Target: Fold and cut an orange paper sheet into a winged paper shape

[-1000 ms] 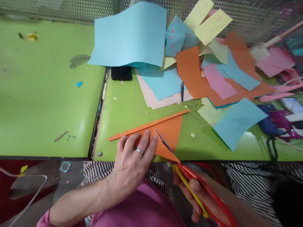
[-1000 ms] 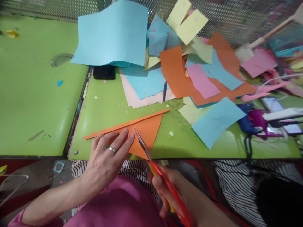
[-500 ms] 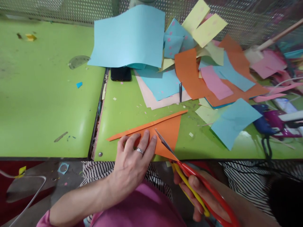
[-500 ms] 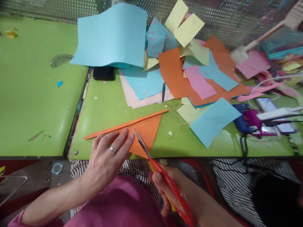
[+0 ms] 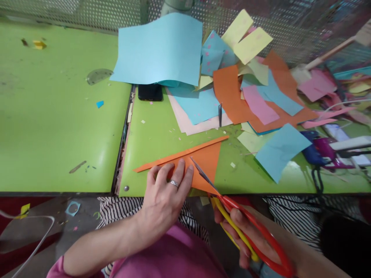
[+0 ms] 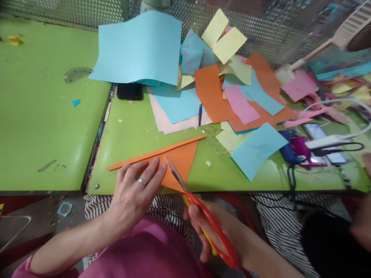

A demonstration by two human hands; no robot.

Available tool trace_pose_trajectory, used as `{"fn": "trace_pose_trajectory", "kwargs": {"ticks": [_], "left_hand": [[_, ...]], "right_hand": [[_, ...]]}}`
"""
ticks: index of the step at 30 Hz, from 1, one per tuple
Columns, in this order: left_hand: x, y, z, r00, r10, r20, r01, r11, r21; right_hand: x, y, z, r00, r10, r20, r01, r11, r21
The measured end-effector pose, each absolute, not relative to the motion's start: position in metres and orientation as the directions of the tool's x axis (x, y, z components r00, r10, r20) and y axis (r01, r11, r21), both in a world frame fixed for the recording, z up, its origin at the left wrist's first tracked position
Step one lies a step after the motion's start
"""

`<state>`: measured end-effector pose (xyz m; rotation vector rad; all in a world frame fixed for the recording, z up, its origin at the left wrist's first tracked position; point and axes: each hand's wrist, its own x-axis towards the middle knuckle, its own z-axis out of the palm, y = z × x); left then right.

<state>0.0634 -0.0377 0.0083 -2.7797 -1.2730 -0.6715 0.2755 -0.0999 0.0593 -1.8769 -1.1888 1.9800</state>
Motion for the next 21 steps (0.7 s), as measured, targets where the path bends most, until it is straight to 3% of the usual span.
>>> {"fn": "trace_pose_trajectory", "kwargs": {"ticks": [16,21], "left_hand": [[0.065,-0.037,0.008,0.561,0.716,0.415,0.727,-0.666,0.168],[0.065,-0.037,0.007,0.558,0.720,0.413,0.729,-0.663,0.171]], "right_hand": [[0.278,-0.105,0.045,-0.192,0.539,-0.820,0.260,-0.778,-0.572],[0.277,-0.103,0.053,-0.198,0.575,-0.794,0.326,-0.726,-0.606]]}}
